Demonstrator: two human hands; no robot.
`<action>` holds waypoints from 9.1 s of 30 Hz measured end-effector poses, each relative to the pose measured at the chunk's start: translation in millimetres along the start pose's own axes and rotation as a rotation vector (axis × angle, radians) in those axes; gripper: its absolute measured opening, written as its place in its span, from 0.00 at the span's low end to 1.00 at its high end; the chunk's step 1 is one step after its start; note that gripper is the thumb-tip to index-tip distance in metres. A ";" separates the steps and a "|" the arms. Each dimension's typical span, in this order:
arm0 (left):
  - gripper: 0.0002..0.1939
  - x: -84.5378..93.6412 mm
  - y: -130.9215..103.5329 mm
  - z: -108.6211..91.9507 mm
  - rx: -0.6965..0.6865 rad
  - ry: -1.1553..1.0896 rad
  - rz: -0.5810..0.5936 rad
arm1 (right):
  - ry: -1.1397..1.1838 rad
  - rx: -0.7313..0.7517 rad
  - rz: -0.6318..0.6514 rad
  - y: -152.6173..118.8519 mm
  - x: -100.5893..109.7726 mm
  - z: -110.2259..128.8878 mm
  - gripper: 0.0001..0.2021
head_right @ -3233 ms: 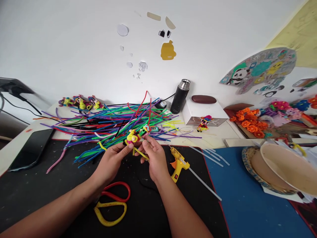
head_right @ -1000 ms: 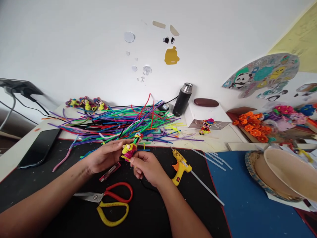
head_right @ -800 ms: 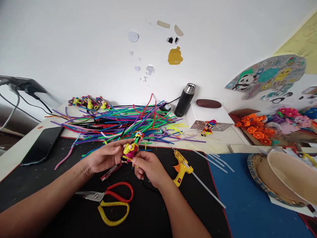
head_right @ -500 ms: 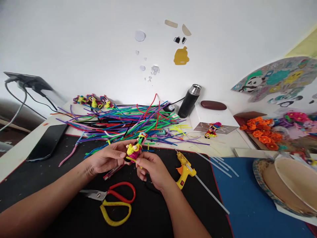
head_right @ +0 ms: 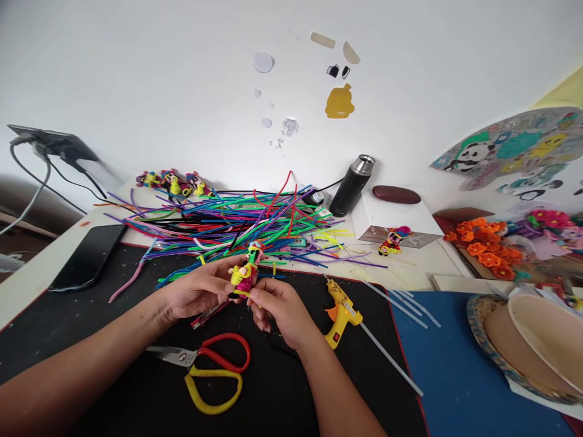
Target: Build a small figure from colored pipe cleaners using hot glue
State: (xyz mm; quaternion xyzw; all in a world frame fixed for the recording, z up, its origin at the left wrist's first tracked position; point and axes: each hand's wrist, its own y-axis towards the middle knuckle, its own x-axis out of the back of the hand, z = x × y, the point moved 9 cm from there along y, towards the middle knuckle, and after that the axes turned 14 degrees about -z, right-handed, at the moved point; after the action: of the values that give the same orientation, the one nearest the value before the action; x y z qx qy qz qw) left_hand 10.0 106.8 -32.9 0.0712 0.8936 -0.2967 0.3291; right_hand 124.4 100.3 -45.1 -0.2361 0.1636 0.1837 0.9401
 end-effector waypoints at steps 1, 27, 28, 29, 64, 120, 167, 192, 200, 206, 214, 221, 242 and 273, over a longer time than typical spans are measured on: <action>0.29 0.2 -0.3 -0.9 -0.008 0.005 -0.005 | -0.009 0.002 -0.003 0.4 0.6 -0.4 0.18; 0.34 9.1 -4.1 -9.0 -0.080 0.129 -0.149 | -0.168 0.071 -0.020 2.5 1.6 1.1 0.22; 0.33 9.0 -4.1 -8.9 -0.074 0.122 -0.153 | -0.167 0.074 -0.020 2.6 1.6 1.2 0.21; 0.33 8.8 -4.2 -9.0 -0.069 0.116 -0.158 | -0.168 0.076 -0.021 2.6 1.8 1.2 0.21; 0.23 -12.2 -12.1 1.4 -0.057 -0.057 0.012 | 0.072 0.019 0.049 -0.8 -0.8 1.2 0.19; 0.38 9.1 -4.7 -7.9 -0.130 -0.013 -0.079 | -0.159 0.122 -0.152 6.8 10.7 3.8 0.24; 0.42 -14.0 -11.9 -12.3 -0.174 0.017 -0.021 | -0.122 0.038 -0.014 5.3 -3.2 -5.5 0.27; 0.32 -7.8 -1.5 -3.0 -0.123 -0.001 -0.025 | 0.098 0.049 -0.077 2.2 1.3 7.5 0.22; 0.22 1.0 4.5 6.6 -0.064 -0.031 -0.040 | 0.112 0.127 -0.172 4.7 13.9 12.9 0.20; 0.23 -1.1 -2.2 14.8 -0.024 -0.071 0.051 | 0.082 0.162 -0.200 3.0 16.6 18.2 0.20; 0.19 -8.8 -4.9 12.8 -0.023 -0.084 -0.033 | -0.173 0.296 -0.210 -4.5 13.5 27.6 0.21; 0.15 -8.5 -3.7 13.6 -0.036 -0.102 -0.093 | -0.365 0.456 -0.276 -12.6 12.4 40.3 0.16; 0.35 1.8 -4.8 4.1 -0.060 0.187 -0.143 | -0.734 0.727 -0.303 -23.0 -2.7 47.9 0.08; 0.40 4.2 -3.6 -10.2 -0.219 0.154 -0.223 | -0.108 0.350 -0.255 -8.0 13.8 36.8 0.18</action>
State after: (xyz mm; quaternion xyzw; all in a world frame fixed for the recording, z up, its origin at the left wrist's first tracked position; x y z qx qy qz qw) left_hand 0.0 109.4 -27.7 -0.0421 0.9456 -0.2257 0.2304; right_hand 148.1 116.0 -16.8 -0.0781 0.1114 0.0447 0.9897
